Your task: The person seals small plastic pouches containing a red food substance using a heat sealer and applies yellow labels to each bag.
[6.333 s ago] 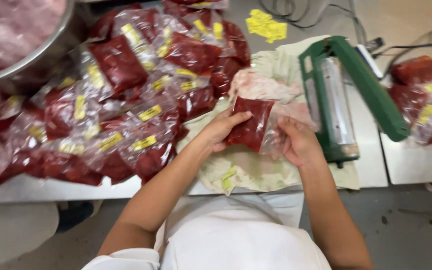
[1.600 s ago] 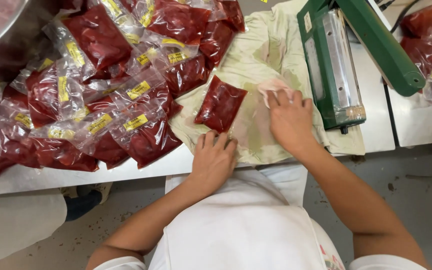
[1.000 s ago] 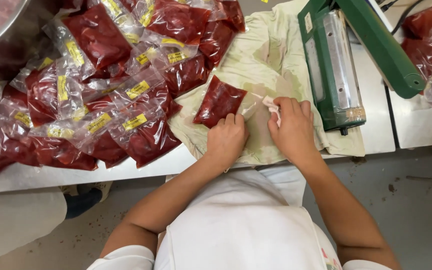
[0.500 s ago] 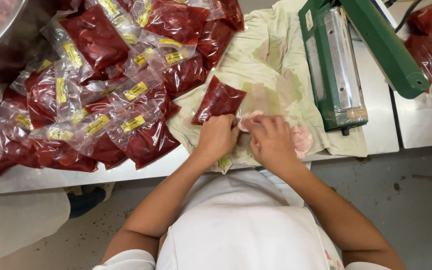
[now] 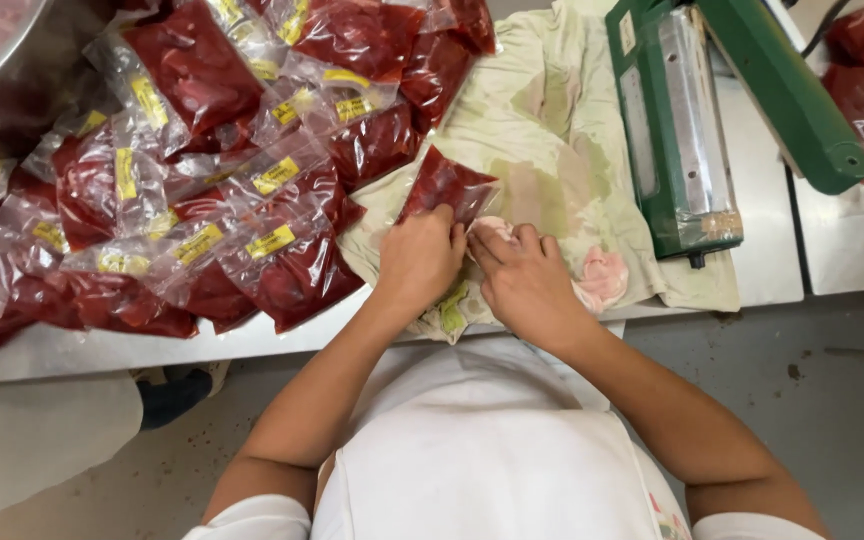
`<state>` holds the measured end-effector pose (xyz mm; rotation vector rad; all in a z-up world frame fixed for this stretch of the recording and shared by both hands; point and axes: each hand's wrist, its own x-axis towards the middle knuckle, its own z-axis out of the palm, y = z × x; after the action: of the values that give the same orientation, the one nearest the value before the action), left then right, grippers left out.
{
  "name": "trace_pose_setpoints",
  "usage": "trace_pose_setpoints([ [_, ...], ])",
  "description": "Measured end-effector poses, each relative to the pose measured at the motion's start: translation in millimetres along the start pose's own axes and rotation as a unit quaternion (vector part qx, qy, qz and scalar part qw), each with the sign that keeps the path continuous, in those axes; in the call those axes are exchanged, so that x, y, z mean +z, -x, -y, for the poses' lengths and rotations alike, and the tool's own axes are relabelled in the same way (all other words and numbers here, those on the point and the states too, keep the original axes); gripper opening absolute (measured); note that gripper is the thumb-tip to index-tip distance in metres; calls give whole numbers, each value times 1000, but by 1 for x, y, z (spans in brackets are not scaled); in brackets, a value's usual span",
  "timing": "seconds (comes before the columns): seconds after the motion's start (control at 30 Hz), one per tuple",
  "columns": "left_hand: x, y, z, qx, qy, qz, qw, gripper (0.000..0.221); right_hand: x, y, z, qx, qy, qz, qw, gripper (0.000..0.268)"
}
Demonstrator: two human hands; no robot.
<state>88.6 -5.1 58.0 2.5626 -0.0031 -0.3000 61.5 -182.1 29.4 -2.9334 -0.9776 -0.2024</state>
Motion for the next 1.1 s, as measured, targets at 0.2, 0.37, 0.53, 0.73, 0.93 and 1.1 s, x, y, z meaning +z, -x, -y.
trace_pose_setpoints([
  [0.2,8,-4,3,1,-16,6,1000,24,2,-30,-14,83,41,22,995,57],
  [0.37,6,-5,3,4,-6,15,1000,27,19,-7,-11,-33,74,-51,995,50],
  [0.53,15,-6,3,27,2,15,1000,28,1,-23,-9,6,69,-50,996,55],
  [0.73,10,-7,3,25,4,22,999,29,2,-46,-20,163,-4,184,969,77],
  [0.93,5,1,5,38,14,21,999,27,-7,-17,-42,29,-131,231,963,33],
  [1.1,10,33,23,155,53,-58,985,21,-33,-30,-47,10,-228,298,927,49],
])
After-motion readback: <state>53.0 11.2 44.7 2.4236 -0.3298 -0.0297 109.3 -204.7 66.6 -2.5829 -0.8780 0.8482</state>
